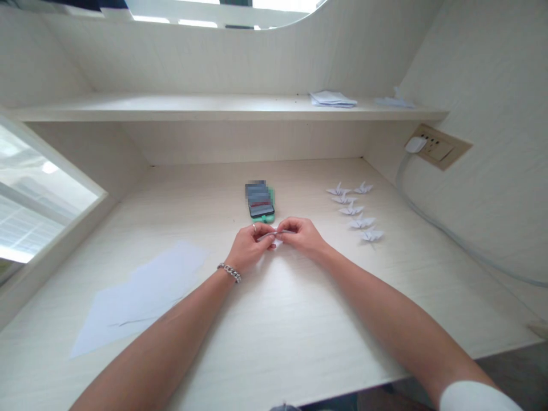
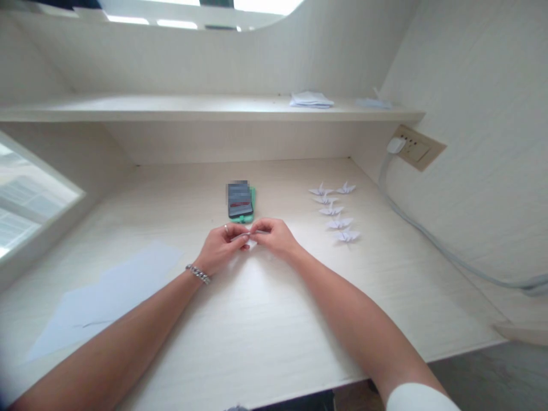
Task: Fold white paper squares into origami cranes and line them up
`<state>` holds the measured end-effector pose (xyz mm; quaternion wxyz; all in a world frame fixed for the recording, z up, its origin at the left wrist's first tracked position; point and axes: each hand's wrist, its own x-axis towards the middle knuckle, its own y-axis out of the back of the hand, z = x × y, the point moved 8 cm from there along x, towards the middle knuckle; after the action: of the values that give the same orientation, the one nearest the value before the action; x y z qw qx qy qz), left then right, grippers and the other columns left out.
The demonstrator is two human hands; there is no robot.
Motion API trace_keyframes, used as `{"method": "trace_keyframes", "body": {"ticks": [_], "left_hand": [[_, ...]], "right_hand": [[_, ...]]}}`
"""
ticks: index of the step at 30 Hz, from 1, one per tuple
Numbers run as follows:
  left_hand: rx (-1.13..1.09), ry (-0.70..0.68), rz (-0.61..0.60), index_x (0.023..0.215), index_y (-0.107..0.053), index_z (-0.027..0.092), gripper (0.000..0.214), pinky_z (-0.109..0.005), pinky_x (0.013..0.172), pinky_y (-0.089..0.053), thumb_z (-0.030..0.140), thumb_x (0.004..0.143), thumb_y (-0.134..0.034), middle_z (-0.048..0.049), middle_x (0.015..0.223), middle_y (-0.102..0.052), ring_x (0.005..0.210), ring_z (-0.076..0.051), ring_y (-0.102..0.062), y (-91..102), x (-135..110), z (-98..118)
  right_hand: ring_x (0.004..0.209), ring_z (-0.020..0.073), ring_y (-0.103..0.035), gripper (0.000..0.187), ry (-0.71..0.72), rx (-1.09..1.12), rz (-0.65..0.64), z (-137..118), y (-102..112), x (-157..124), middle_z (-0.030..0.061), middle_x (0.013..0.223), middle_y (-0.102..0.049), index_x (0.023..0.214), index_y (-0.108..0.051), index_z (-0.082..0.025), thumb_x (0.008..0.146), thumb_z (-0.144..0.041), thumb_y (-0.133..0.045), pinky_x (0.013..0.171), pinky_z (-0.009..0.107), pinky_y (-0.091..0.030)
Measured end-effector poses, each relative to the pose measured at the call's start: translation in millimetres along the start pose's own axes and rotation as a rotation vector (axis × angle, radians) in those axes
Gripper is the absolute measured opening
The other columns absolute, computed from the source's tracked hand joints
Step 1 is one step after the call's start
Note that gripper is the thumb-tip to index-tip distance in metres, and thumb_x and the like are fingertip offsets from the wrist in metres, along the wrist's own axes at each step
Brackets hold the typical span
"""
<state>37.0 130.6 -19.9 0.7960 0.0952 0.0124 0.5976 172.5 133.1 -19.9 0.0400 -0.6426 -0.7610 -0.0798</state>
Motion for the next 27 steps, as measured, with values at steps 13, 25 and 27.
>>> {"method": "trace_keyframes", "body": {"ticks": [13,25,27], "left_hand": [[0.035,-0.004,-0.019,0.079,-0.069,0.016,0.018,-0.025,0.054,-0.052,0.032,0.070,-0.071,-0.0025,0.067,-0.069,0.056,-0.015,-0.063,5.2,6,2],[-0.143,0.079,0.070,0.074,-0.071,0.013,0.015,-0.023,0.051,-0.045,0.022,0.064,-0.075,-0.0007,0.056,-0.066,0.050,-0.011,-0.057,11.9,3,-1],[-0.153,0.089,0.072,0.074,-0.071,0.014,0.014,-0.023,0.051,-0.046,0.022,0.064,-0.075,-0.0005,0.056,-0.066,0.049,-0.011,-0.057,11.3,2,0]], "right_hand": [[0.063,0.0135,-0.063,0.022,-0.116,0.013,-0.087,12,-3,7,0.0015,0.068,-0.069,0.074,-0.069,-0.015,0.064,-0.033,-0.076,0.060,0.026,-0.050],[0.059,0.0112,-0.062,0.019,-0.146,0.166,0.010,7,-8,3,0.0001,0.064,-0.068,0.072,-0.072,-0.015,0.059,-0.029,-0.077,0.056,0.023,-0.052],[0.060,0.0118,-0.063,0.019,-0.159,0.181,0.004,7,-8,2,0.0003,0.065,-0.069,0.072,-0.072,-0.016,0.059,-0.029,-0.077,0.057,0.023,-0.053]]}}
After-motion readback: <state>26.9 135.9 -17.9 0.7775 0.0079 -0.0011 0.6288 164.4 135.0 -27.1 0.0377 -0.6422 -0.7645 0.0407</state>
